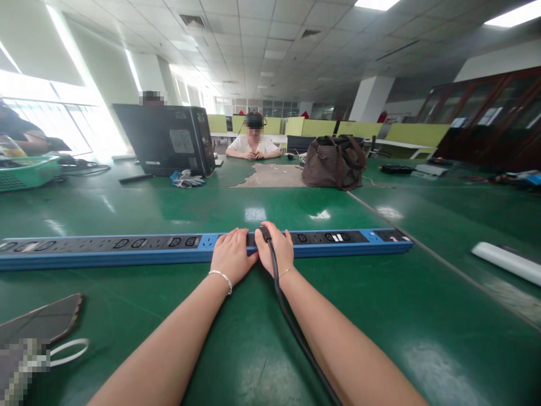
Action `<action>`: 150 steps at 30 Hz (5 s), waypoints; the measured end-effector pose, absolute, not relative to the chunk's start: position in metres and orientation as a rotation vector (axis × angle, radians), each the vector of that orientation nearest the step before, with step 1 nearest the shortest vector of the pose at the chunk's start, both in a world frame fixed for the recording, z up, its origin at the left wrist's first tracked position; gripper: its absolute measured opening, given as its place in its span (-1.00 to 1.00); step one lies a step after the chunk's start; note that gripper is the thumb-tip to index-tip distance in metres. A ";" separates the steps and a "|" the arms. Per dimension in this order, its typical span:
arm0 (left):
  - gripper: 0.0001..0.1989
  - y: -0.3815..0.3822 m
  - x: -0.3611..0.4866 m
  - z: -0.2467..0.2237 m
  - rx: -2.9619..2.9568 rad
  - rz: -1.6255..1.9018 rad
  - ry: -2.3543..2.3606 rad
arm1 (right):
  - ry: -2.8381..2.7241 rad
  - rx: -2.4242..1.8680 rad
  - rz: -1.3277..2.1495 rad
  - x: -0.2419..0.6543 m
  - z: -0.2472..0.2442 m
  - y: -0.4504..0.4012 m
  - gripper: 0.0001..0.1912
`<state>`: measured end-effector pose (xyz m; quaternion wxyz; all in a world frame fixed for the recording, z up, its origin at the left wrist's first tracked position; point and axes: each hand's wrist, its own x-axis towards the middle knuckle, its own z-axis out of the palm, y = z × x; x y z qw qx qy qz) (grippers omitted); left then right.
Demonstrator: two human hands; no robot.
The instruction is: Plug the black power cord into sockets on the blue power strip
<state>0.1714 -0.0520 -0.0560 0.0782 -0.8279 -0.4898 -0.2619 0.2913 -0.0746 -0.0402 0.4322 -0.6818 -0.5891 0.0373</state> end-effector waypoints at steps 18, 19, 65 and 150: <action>-0.63 -0.052 0.172 -0.056 -2.500 -0.772 -1.481 | -1.573 -1.897 -0.137 0.273 -0.041 -0.073 -0.61; -0.63 -0.052 0.172 -0.056 -2.502 -0.770 -1.483 | -1.569 -1.900 -0.140 0.273 -0.042 -0.073 -0.60; -0.61 -0.050 0.174 -0.061 -2.430 -0.827 -1.431 | -1.637 -1.901 -0.195 0.279 -0.052 -0.079 -0.54; -0.70 -0.018 0.059 -0.042 -2.525 -1.247 -1.793 | -2.154 -1.486 -0.178 0.344 -0.058 -0.092 -0.50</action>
